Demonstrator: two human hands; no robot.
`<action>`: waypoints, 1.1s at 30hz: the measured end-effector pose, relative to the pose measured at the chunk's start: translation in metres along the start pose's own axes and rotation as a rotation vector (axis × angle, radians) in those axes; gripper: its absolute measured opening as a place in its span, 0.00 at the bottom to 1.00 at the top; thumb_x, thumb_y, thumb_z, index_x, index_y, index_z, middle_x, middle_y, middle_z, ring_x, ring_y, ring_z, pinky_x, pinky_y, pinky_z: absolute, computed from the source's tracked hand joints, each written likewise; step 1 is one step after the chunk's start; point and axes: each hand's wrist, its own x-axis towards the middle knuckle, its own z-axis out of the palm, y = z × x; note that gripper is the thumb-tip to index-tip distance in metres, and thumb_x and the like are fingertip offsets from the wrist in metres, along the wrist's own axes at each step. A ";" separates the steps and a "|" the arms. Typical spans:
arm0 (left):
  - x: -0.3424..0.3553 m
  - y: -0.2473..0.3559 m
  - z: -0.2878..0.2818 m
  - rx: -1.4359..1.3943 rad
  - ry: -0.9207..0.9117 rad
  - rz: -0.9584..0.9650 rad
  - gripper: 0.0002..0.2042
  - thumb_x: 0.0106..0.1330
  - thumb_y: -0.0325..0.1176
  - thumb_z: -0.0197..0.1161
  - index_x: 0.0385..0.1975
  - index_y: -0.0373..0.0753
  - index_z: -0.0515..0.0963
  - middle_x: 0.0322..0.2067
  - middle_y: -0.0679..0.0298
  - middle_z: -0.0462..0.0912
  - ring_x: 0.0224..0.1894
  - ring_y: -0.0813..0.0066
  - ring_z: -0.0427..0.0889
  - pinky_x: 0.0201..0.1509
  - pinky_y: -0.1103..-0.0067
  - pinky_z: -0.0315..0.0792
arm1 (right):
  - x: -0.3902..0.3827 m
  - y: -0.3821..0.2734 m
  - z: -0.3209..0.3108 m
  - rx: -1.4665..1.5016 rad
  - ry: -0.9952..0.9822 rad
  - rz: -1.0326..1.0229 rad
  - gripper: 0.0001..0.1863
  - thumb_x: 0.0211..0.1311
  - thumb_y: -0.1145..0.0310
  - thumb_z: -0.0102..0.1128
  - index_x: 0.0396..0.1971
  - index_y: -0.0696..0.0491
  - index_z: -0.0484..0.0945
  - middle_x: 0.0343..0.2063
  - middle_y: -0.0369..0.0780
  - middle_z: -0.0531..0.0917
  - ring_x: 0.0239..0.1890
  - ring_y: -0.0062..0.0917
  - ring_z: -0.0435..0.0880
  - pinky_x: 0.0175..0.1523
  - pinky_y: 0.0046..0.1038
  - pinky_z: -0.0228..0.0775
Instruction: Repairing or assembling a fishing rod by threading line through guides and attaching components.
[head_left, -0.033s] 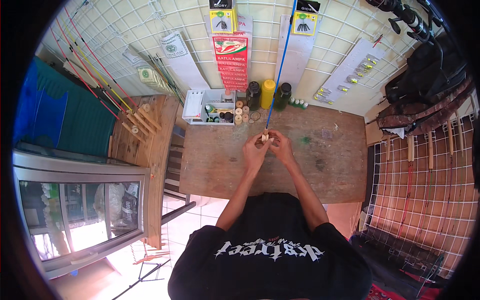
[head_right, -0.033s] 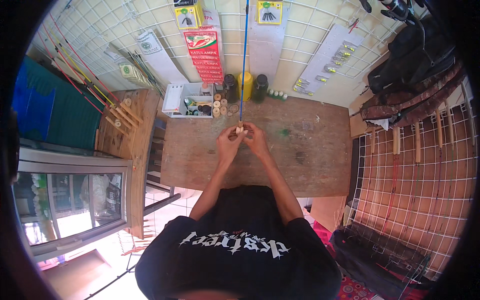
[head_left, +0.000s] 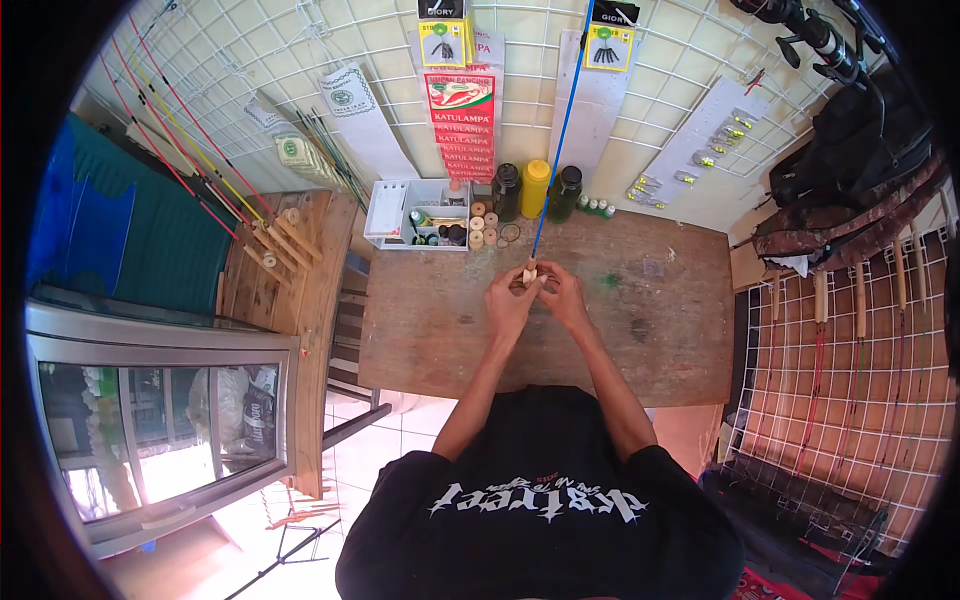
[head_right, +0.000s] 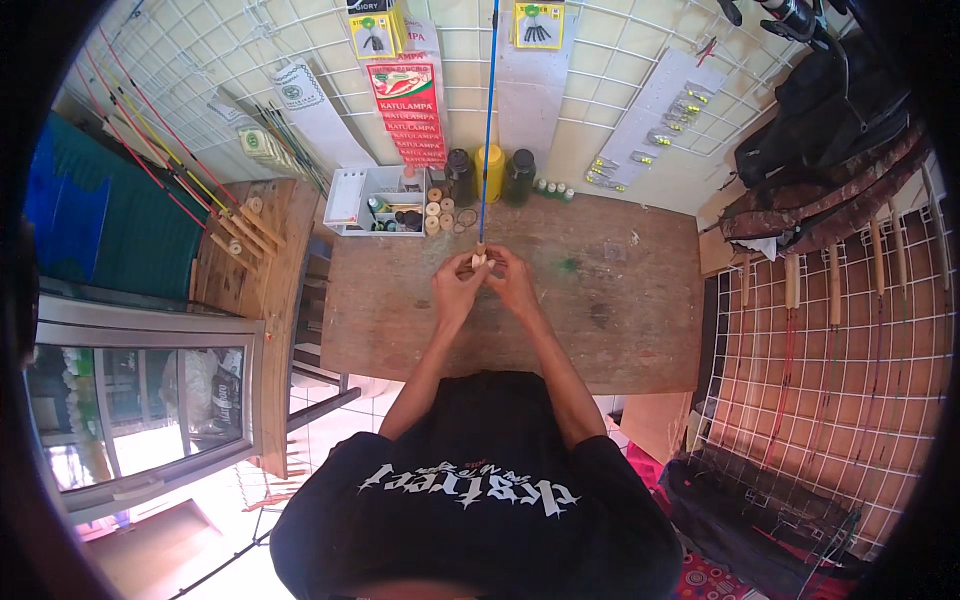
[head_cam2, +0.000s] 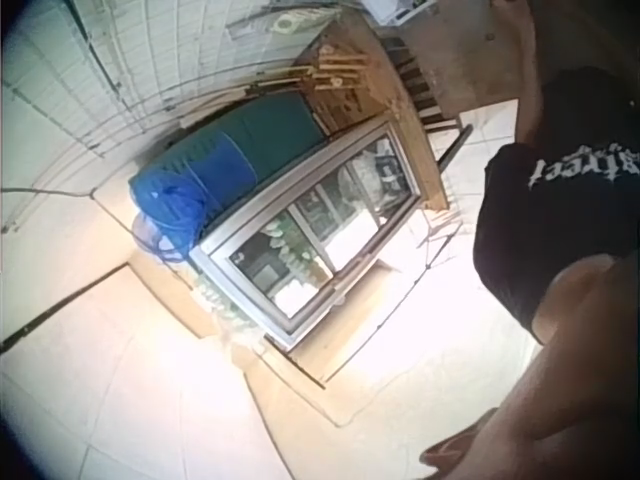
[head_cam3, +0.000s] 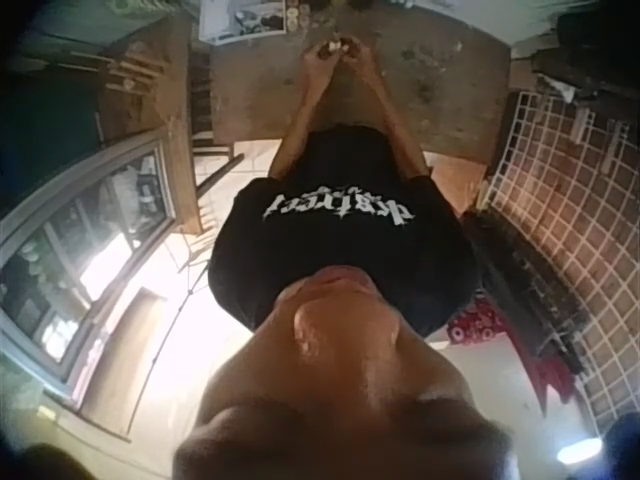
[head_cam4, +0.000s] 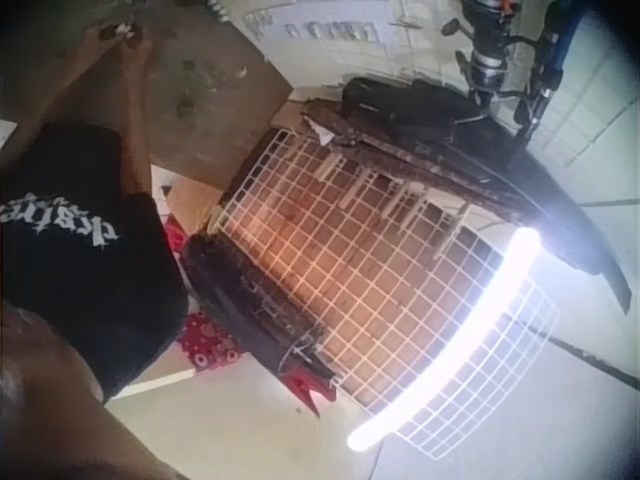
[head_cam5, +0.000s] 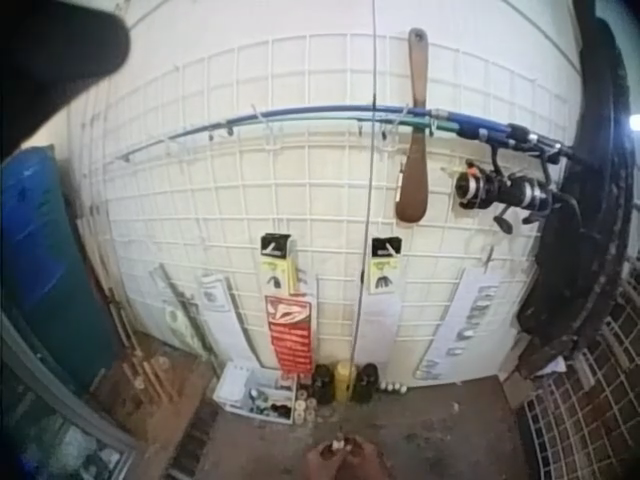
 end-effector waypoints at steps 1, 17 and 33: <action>0.002 -0.003 0.000 0.000 0.003 0.000 0.16 0.54 0.32 0.68 0.39 0.29 0.79 0.34 0.55 0.82 0.33 0.72 0.83 0.38 0.80 0.75 | -0.001 -0.003 0.001 0.000 -0.003 -0.001 0.23 0.51 0.80 0.63 0.50 0.62 0.71 0.45 0.44 0.79 0.49 0.27 0.78 0.54 0.29 0.72; 0.010 0.003 0.002 0.014 -0.018 -0.056 0.14 0.50 0.28 0.66 0.37 0.31 0.80 0.31 0.50 0.81 0.31 0.65 0.83 0.35 0.76 0.76 | 0.004 0.029 -0.012 0.225 -0.112 0.048 0.23 0.54 0.81 0.55 0.53 0.63 0.69 0.47 0.43 0.77 0.51 0.27 0.76 0.58 0.28 0.68; 0.012 -0.010 0.003 -0.073 0.004 -0.025 0.12 0.55 0.31 0.66 0.35 0.29 0.80 0.21 0.63 0.82 0.22 0.84 0.77 0.26 0.84 0.72 | 0.010 0.031 0.002 0.255 0.065 0.182 0.15 0.55 0.82 0.57 0.45 0.61 0.75 0.40 0.38 0.81 0.42 0.19 0.79 0.51 0.22 0.70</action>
